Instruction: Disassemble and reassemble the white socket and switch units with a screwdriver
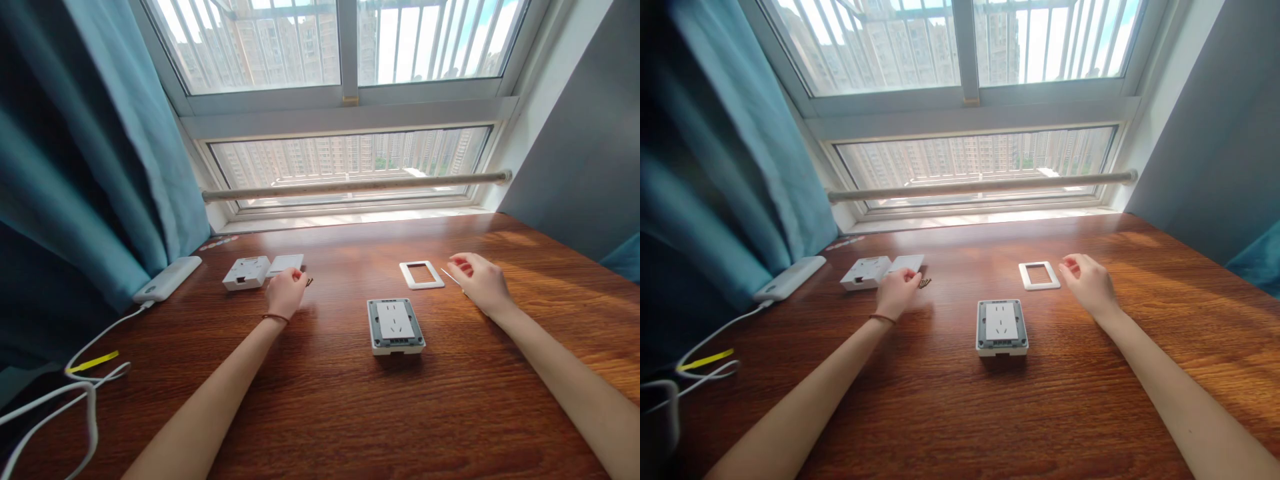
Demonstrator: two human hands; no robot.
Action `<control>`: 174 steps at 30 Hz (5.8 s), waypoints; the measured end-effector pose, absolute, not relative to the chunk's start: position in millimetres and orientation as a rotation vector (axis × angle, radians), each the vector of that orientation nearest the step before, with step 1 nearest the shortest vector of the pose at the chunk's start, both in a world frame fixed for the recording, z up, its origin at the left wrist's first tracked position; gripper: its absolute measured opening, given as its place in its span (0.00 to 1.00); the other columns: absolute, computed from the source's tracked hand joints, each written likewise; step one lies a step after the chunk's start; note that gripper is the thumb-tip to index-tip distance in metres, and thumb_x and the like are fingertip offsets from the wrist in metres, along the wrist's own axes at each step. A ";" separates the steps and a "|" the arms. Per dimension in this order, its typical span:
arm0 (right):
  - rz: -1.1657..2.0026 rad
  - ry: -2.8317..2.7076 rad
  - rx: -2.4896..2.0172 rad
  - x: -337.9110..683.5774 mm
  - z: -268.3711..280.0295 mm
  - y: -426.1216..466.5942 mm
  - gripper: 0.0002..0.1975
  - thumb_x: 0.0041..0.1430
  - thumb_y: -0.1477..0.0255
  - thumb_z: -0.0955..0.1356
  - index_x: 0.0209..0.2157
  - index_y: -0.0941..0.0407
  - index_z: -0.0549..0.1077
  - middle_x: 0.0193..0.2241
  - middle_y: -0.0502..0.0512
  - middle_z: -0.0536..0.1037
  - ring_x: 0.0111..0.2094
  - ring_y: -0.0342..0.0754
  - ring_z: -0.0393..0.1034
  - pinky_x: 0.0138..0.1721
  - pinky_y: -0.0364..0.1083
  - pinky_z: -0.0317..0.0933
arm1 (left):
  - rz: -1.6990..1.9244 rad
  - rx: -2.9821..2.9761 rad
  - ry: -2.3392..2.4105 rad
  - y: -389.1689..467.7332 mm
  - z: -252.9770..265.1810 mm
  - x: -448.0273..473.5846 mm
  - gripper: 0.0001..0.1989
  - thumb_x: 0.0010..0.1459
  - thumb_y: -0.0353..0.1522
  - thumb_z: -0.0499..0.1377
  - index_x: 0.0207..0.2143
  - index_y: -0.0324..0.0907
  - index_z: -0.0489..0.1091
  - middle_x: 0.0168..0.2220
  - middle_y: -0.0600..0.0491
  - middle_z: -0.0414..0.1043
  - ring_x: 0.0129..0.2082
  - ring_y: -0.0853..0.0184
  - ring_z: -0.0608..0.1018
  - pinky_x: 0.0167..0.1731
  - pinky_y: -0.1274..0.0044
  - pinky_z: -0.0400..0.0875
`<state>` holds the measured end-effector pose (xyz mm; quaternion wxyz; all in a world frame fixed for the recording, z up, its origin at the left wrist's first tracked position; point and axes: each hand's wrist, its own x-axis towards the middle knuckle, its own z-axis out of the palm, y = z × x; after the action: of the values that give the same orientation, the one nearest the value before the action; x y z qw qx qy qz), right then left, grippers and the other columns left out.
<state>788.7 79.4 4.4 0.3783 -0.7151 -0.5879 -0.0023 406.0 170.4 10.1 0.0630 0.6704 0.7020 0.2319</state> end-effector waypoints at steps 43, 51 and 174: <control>1.279 -0.711 -1.079 772.9 16.2 73.8 0.16 0.43 0.87 0.66 0.34 0.58 0.76 0.37 0.60 0.79 0.40 0.50 0.74 0.37 0.45 0.72 | 0.994 0.792 0.805 120.4 -3.5 460.4 0.09 0.45 0.31 0.65 0.27 0.37 0.68 0.27 0.54 0.71 0.23 0.75 0.72 0.22 0.83 0.66; 1.299 -0.709 -0.944 743.8 37.2 55.0 0.18 0.43 0.84 0.70 0.38 0.56 0.76 0.41 0.58 0.78 0.44 0.48 0.72 0.38 0.40 0.71 | 0.935 0.624 0.710 120.3 -8.6 459.4 0.10 0.46 0.24 0.65 0.33 0.37 0.71 0.28 0.53 0.73 0.26 0.74 0.74 0.28 0.81 0.69; 0.527 -1.571 -1.135 680.7 53.1 44.4 0.10 0.49 0.66 0.71 0.24 0.59 0.71 0.18 0.49 0.69 0.20 0.41 0.61 0.20 0.41 0.56 | 0.866 1.905 0.678 104.0 -19.9 479.6 0.05 0.52 0.34 0.62 0.30 0.45 0.78 0.41 0.49 0.72 0.47 0.60 0.67 0.53 0.65 0.58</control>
<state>680.7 44.4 53.1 0.5366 -0.4769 -0.6600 0.2213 479.6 104.0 -19.9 0.4537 0.7717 0.2747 0.3510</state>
